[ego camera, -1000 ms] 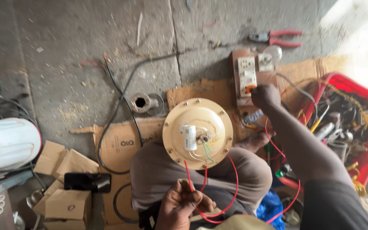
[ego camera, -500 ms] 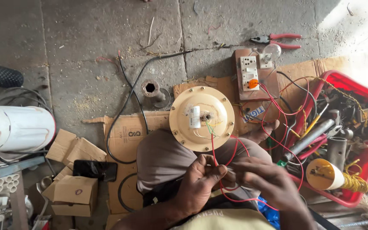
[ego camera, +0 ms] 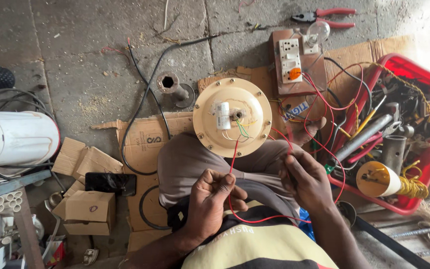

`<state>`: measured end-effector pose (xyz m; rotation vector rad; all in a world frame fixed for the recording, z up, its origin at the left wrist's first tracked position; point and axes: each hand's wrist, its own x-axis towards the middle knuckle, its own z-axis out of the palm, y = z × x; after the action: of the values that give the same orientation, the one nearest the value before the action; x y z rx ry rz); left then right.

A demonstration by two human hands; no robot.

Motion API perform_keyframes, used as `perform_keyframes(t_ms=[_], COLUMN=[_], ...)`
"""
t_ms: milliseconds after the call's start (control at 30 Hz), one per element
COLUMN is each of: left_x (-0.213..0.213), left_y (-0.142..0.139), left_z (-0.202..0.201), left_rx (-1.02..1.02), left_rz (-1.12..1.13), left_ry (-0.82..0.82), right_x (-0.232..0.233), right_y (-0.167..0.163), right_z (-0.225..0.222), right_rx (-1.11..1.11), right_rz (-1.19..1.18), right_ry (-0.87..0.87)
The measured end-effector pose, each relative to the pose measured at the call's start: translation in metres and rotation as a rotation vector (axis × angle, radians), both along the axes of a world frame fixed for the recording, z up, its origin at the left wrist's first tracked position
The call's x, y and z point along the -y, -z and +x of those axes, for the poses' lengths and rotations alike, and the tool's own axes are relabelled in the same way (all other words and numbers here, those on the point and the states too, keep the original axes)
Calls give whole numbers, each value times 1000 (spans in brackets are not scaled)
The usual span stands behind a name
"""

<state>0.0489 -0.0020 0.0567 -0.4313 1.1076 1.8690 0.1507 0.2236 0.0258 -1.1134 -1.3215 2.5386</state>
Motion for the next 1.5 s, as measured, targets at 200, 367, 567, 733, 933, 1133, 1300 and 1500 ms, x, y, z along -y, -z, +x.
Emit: perform_keyframes(t_ms=[200,367,567,733,933,1133,1300,1500], left_x=[0,-4,-7,-9,-11,-9,-9,-9], left_y=[-1,-3,-5,-8,-10,-11,-11,-9], left_z=[0,1,0,-1,-2,-2,-3,-3], left_rx=[-41,-86,-85,-105,-89,-108,-106,-111], left_rz=[-30,8,18,16,16,-4,11,17], left_ry=[49,43,31,37,35,44,39,37], right_x=[2,5,3,3,6,8,7,9], right_y=[16,24,36,46,40,27,35,46], right_z=[-12,-19,-18,-17,-25,-21,-17,-15], right_rx=[249,285,316,286,300,237,289,330], right_rz=[316,469,392,389,418,511,419,436], right_ry=[-74,-149,-191,-204,-220,-118,-228,-261])
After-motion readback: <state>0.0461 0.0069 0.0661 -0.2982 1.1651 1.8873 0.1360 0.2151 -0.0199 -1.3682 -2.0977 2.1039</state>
